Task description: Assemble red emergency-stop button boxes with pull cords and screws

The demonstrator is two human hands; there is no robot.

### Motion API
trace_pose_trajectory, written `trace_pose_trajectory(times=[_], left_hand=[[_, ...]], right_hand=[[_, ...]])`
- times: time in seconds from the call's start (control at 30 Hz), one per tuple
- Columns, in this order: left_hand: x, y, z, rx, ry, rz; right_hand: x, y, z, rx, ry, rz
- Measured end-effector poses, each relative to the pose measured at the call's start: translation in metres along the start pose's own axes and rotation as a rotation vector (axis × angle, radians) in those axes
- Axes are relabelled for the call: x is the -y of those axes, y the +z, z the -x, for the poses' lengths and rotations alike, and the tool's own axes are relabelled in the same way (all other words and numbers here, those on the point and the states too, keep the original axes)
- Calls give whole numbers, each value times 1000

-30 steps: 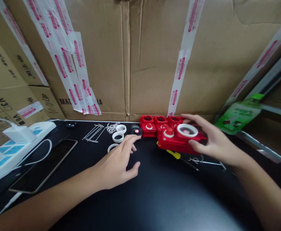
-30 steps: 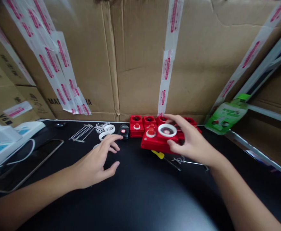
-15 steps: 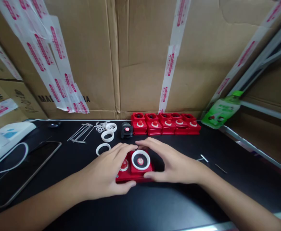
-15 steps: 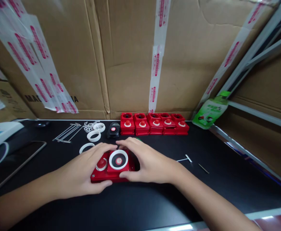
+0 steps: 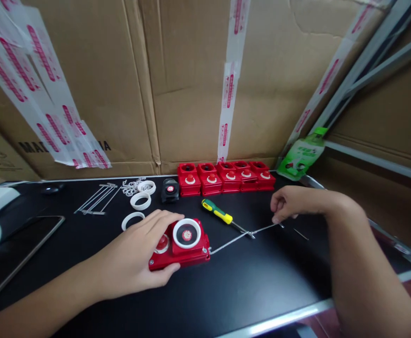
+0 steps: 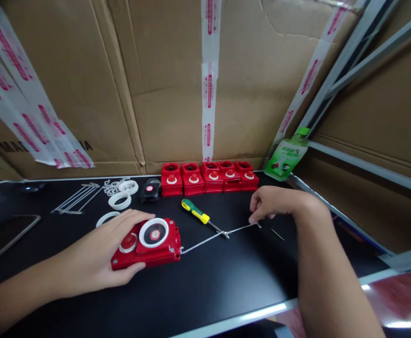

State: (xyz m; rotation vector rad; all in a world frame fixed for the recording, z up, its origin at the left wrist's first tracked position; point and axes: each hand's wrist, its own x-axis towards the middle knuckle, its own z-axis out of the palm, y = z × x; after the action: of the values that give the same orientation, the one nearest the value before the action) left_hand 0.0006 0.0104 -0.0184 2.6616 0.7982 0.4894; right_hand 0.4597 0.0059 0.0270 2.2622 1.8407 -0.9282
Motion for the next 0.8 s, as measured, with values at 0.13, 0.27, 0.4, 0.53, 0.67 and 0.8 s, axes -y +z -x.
trace_pose_trajectory(times=[0.13, 0.27, 0.4, 0.53, 0.67, 0.8], left_hand=[[3, 1, 1, -7, -4, -23], [2, -1, 0, -13, -11, -32], [0, -3, 0, -28, -15, -55], [-2, -4, 0, -42, 0, -51], [-3, -4, 1, -76, -8, -26], [-3, -4, 2, -124, -19, -3]], right_hand=[[10, 9, -3, 72, 64, -50], [17, 13, -4, 96, 44, -76], [21, 14, -5, 96, -21, -71], [26, 14, -2, 78, -102, -66], [27, 9, 3, -14, -191, -46], [25, 2, 4, -148, -239, -34]])
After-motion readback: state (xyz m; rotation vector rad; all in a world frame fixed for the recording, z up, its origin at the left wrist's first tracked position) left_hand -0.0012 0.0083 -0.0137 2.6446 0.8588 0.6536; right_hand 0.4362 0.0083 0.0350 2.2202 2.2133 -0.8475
